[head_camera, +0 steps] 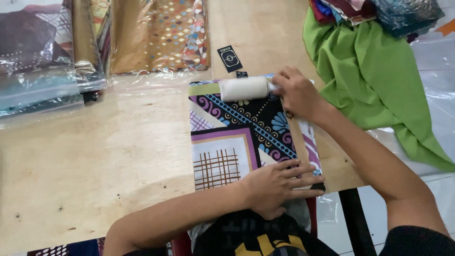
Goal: The person uses a white lint roller to roll over a folded patterned fabric on a wooden table. They flip the fabric over to roll the other side and then roll the fabric tightly around the lint roller to form a compact roll.
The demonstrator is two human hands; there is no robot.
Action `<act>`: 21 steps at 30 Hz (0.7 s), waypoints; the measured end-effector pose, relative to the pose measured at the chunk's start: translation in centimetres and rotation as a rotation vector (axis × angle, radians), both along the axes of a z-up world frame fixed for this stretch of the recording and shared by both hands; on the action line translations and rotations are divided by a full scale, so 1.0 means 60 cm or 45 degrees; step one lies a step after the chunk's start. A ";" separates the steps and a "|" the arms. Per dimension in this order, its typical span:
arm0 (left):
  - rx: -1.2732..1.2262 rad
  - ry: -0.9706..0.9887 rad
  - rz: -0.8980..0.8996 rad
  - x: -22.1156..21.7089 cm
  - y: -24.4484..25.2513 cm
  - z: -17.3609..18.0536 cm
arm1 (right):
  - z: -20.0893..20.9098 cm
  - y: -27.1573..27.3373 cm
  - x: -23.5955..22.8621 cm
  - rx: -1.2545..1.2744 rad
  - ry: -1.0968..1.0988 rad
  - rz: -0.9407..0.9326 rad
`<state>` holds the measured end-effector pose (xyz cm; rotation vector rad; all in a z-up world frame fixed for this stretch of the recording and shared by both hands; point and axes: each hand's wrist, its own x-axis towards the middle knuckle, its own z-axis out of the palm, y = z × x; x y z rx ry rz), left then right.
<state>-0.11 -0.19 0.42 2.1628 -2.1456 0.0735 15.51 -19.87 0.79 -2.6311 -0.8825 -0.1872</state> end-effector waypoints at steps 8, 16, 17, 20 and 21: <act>-0.171 0.130 -0.003 -0.003 0.003 -0.012 | 0.060 -0.045 -0.051 0.286 0.022 -0.230; -0.045 0.048 -0.002 -0.003 0.001 -0.009 | 0.008 -0.139 -0.128 -0.114 0.376 -0.065; -0.045 0.048 -0.005 -0.002 0.000 -0.004 | 0.008 -0.130 -0.108 -0.113 0.376 -0.067; 0.008 -0.039 0.009 -0.006 0.003 0.006 | 0.006 -0.100 -0.059 0.048 0.069 -0.186; -0.018 -0.005 0.014 -0.005 0.003 0.004 | 0.005 -0.093 -0.045 0.033 -0.001 -0.285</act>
